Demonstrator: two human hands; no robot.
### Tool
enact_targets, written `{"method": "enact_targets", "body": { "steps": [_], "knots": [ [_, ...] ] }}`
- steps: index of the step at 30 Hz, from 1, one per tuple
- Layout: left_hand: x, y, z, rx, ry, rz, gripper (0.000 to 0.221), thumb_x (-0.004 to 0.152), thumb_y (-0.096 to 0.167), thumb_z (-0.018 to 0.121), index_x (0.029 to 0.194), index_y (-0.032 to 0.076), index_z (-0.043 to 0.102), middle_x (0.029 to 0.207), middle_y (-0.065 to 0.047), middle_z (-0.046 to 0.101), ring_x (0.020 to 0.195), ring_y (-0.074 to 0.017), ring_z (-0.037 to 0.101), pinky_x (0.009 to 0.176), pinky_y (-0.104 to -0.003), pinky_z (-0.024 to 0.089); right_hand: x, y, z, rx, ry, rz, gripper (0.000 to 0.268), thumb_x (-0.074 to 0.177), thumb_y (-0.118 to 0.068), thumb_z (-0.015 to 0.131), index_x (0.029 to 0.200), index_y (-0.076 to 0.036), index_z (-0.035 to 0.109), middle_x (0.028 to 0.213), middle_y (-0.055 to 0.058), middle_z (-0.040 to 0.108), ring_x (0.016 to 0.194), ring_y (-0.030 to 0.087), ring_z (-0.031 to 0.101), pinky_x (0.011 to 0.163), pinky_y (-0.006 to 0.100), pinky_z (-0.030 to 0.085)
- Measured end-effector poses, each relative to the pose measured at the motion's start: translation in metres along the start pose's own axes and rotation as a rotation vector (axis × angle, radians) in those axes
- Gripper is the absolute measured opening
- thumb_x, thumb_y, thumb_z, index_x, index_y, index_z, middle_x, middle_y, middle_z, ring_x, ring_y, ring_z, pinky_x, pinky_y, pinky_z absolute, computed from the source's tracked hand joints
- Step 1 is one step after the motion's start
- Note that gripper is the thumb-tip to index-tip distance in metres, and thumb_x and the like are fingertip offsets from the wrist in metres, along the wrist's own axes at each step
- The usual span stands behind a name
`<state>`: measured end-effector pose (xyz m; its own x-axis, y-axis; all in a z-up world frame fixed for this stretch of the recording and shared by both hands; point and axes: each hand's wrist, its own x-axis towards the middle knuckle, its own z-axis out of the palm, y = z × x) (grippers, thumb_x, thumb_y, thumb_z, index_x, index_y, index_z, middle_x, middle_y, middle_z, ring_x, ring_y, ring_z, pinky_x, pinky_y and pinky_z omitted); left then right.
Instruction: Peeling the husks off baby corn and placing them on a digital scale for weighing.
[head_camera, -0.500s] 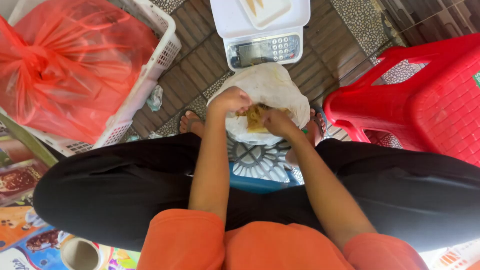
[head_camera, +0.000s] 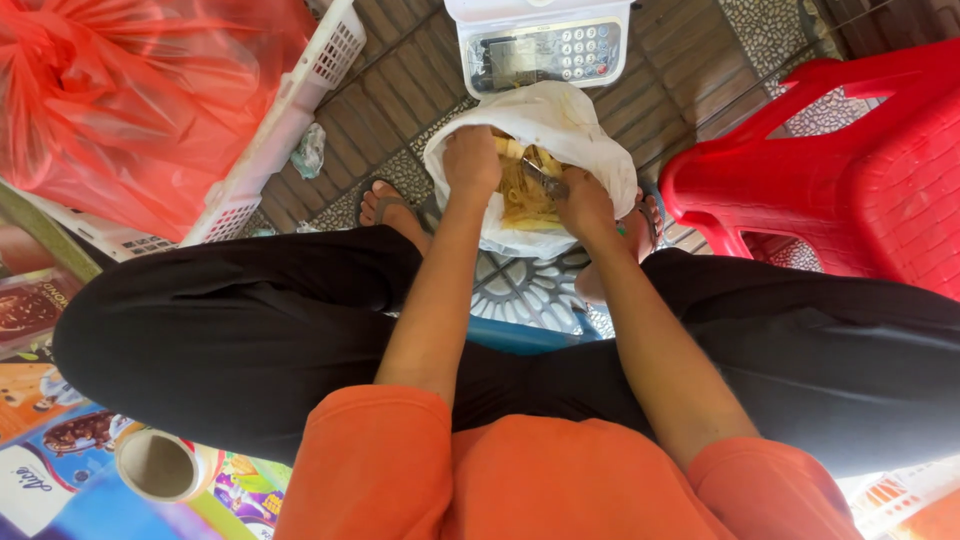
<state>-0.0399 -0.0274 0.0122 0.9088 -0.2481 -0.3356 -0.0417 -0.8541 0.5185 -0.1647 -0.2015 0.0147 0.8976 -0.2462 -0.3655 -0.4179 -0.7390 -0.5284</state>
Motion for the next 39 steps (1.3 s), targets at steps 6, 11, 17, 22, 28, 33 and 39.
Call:
{"method": "enact_targets", "body": {
  "steps": [6,11,17,22,28,33,39],
  "knots": [
    [-0.015,-0.036,0.054,0.242,0.065,-0.124,0.018,0.092,0.008,0.058,0.097,0.005,0.074,0.111,-0.019,0.073,0.101,-0.0338,0.072,0.083,-0.044,0.058,0.003,0.012,0.003,-0.045,-0.032,0.013,0.033,0.08,-0.015,0.073,0.113,-0.013,0.072,0.116,0.019,0.069,0.109,0.04,0.063,0.089,0.051,0.05],
    [-0.015,-0.044,0.053,0.068,-0.111,0.023,0.017,0.083,0.008,0.068,0.098,0.01,0.076,0.106,-0.018,0.074,0.095,-0.0347,0.071,0.082,-0.045,0.056,0.009,0.01,-0.012,0.034,-0.01,0.106,0.026,0.086,-0.016,0.071,0.11,-0.008,0.074,0.106,0.019,0.072,0.104,0.038,0.068,0.09,0.047,0.053],
    [0.002,-0.041,0.045,0.069,-0.815,0.185,0.036,0.069,0.011,0.081,0.104,0.019,0.078,0.107,-0.011,0.077,0.101,-0.0295,0.073,0.085,-0.043,0.057,0.024,0.021,-0.012,0.26,0.186,-0.048,0.038,0.085,-0.005,0.068,0.123,-0.006,0.068,0.107,0.018,0.074,0.099,0.033,0.072,0.087,0.041,0.055],
    [-0.002,-0.031,0.025,-0.053,-0.189,0.036,0.026,0.085,0.014,0.077,0.111,0.017,0.08,0.116,-0.011,0.077,0.11,-0.0316,0.072,0.094,-0.043,0.056,0.031,0.032,-0.003,0.362,0.254,-0.094,0.038,0.087,-0.004,0.072,0.124,-0.006,0.066,0.107,0.017,0.075,0.098,0.027,0.073,0.086,0.038,0.056],
    [-0.032,-0.01,0.019,0.014,-0.017,0.067,0.063,0.065,0.006,0.084,0.124,0.007,0.064,0.121,-0.019,0.067,0.105,-0.0389,0.066,0.083,-0.049,0.053,0.026,0.012,-0.026,0.403,0.264,-0.09,0.031,0.09,-0.004,0.071,0.121,-0.005,0.066,0.095,0.016,0.074,0.085,0.025,0.072,0.077,0.036,0.055],
    [-0.02,-0.027,0.064,-0.154,-0.672,0.213,0.069,0.057,0.015,0.091,0.122,0.011,0.069,0.114,-0.013,0.073,0.102,-0.0297,0.07,0.091,-0.038,0.055,0.023,-0.004,-0.035,0.438,0.224,-0.05,0.023,0.092,-0.005,0.07,0.115,-0.004,0.065,0.082,0.012,0.071,0.073,0.022,0.068,0.067,0.036,0.052],
    [-0.015,-0.022,0.06,-0.201,-0.665,0.153,0.06,0.061,0.018,0.089,0.115,0.009,0.065,0.103,-0.011,0.073,0.096,-0.0283,0.07,0.083,-0.038,0.055,0.022,0.009,-0.037,0.398,0.122,0.02,0.025,0.089,-0.005,0.064,0.114,-0.005,0.065,0.08,0.011,0.069,0.07,0.021,0.067,0.064,0.036,0.052]
  ]
}}
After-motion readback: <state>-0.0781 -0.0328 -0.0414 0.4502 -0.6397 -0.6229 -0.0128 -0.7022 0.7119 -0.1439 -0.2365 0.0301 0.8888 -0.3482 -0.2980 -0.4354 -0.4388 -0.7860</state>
